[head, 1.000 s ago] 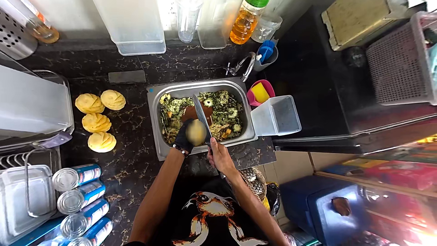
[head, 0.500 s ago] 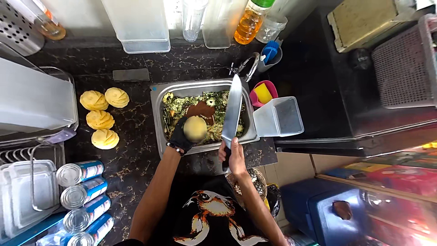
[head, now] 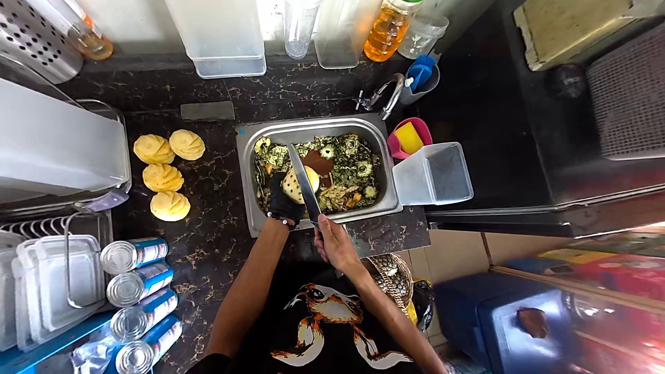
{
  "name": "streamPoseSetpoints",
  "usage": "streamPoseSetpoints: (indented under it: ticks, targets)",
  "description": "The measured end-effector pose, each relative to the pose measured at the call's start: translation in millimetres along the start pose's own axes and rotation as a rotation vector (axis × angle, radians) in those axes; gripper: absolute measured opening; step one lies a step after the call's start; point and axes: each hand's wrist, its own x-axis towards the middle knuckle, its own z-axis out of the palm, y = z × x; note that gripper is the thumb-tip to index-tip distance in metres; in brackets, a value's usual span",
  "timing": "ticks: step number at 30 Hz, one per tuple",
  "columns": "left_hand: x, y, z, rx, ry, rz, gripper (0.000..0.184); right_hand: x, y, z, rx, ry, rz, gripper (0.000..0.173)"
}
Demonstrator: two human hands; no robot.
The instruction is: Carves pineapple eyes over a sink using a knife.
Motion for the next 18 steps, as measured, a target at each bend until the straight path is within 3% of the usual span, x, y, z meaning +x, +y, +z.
streamPoseSetpoints:
  ticks: [8, 12, 18]
  targets:
    - [-7.5, 3.0, 13.1, -0.008, 0.09, -0.048, 0.039, 1.6, -3.5, -2.4, 0.022, 0.012, 0.027, 0.052]
    - [-8.2, 2.9, 11.9, -0.101, 0.008, -0.075, 0.047, -3.0, 2.8, -1.5, -0.031, 0.03, 0.026, 0.053]
    - [-12.6, -7.1, 15.3, -0.143, -0.004, -0.061, 0.033, -0.9, 8.4, 0.9, -0.238, 0.132, -0.054, 0.057]
